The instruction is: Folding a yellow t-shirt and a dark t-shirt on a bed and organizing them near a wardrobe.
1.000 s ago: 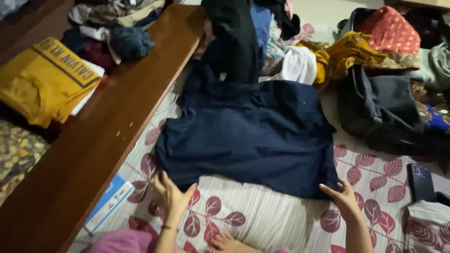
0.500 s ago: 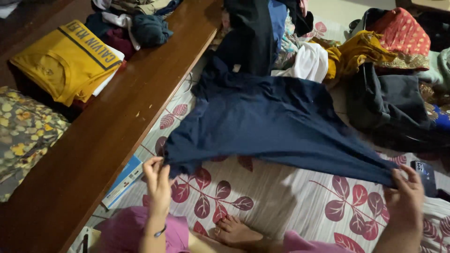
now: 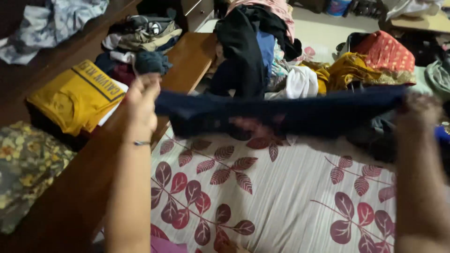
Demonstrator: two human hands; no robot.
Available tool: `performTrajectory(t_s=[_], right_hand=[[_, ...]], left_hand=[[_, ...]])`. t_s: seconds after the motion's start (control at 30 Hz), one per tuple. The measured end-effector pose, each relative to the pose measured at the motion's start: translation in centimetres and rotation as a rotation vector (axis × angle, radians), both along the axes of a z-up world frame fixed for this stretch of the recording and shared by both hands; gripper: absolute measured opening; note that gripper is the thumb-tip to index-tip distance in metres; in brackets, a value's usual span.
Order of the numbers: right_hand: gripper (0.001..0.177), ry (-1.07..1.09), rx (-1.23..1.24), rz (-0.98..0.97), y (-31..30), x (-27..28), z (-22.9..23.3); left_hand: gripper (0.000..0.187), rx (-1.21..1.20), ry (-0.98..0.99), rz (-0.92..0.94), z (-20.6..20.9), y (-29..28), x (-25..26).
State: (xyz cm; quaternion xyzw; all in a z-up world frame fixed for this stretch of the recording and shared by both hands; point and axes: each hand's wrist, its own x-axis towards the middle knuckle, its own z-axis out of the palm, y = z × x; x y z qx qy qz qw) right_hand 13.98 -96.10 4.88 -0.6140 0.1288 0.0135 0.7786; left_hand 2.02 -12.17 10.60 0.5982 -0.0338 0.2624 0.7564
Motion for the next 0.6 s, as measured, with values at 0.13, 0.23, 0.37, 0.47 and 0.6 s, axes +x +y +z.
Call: performTrajectory(t_s=[0.13, 0.23, 0.37, 0.47, 0.6], right_hand=[[0.01, -0.11, 0.021, -0.063, -4.8, -1.3, 0.0], [0.008, -0.215, 0.006, -0.095, -6.8, -5.4, 0.7], [0.011, -0.299, -0.008, -0.129, -3.7, -14.1, -3.5], [0.016, -0.343, -0.027, -0.144, -1.3, -20.1, -10.1], [0.01, 0.067, -0.265, -0.209, 4.8, -27.6, -10.1]], left_hand=[[0.013, 0.185, -0.268, -0.013, 16.2, -4.7, -6.7], [0.018, 0.649, -0.302, 0.203, 19.0, -6.7, -12.9], [0.034, 1.068, 0.068, 0.215, 12.6, -5.3, -17.5], [0.035, 1.113, 0.284, 0.068, 6.6, -4.5, -20.8], [0.04, 0.935, 0.68, -0.111, -1.1, -2.9, -25.5]])
